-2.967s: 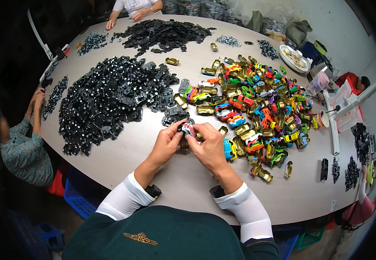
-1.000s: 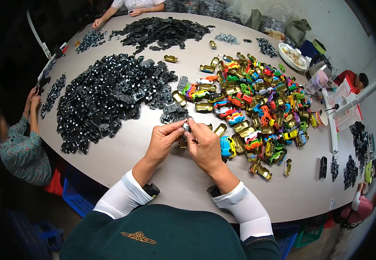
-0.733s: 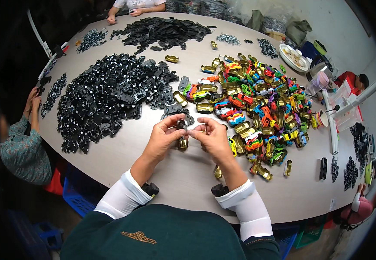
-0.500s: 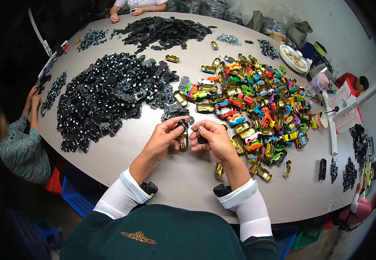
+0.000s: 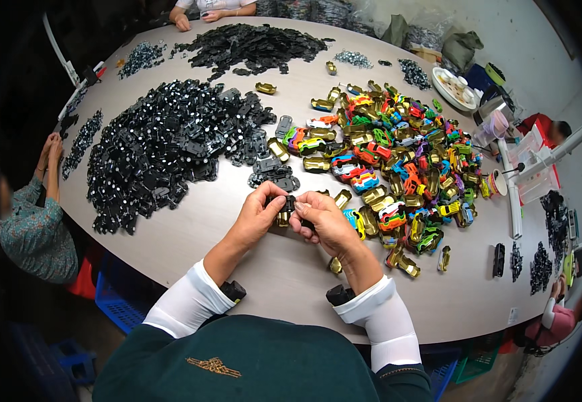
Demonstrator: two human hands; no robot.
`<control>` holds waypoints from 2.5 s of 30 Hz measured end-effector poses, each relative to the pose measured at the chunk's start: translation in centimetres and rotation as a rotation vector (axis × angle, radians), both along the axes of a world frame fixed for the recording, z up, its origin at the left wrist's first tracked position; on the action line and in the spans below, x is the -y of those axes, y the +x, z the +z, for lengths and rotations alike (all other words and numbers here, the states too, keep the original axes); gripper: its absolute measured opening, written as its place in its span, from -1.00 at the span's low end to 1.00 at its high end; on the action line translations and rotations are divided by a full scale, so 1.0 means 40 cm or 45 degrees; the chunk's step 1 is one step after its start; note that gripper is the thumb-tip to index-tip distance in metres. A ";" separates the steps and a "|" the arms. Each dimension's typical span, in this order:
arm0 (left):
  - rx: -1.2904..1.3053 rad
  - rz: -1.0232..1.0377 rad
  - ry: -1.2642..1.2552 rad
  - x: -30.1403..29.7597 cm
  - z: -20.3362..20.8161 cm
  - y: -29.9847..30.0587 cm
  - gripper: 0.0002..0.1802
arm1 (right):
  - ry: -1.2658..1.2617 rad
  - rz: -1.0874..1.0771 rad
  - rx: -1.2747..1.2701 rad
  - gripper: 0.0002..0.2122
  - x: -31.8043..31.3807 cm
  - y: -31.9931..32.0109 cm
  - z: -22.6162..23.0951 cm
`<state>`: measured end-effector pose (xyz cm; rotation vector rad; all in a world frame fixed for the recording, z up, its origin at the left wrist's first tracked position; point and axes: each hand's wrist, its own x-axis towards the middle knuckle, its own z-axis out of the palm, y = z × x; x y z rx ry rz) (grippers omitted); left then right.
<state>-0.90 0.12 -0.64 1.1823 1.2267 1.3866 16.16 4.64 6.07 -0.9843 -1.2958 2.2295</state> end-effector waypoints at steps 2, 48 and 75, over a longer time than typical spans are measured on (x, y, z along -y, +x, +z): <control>-0.041 0.032 0.005 0.004 0.002 0.002 -0.88 | 0.010 -0.012 -0.005 -0.90 0.002 -0.004 0.000; -0.409 0.476 0.151 0.035 0.054 0.049 -0.86 | 0.013 -0.195 -0.146 -0.86 0.021 -0.033 -0.027; -0.366 0.284 0.116 0.039 0.033 0.065 -0.89 | 0.199 -0.186 -0.054 -0.89 0.009 -0.023 -0.053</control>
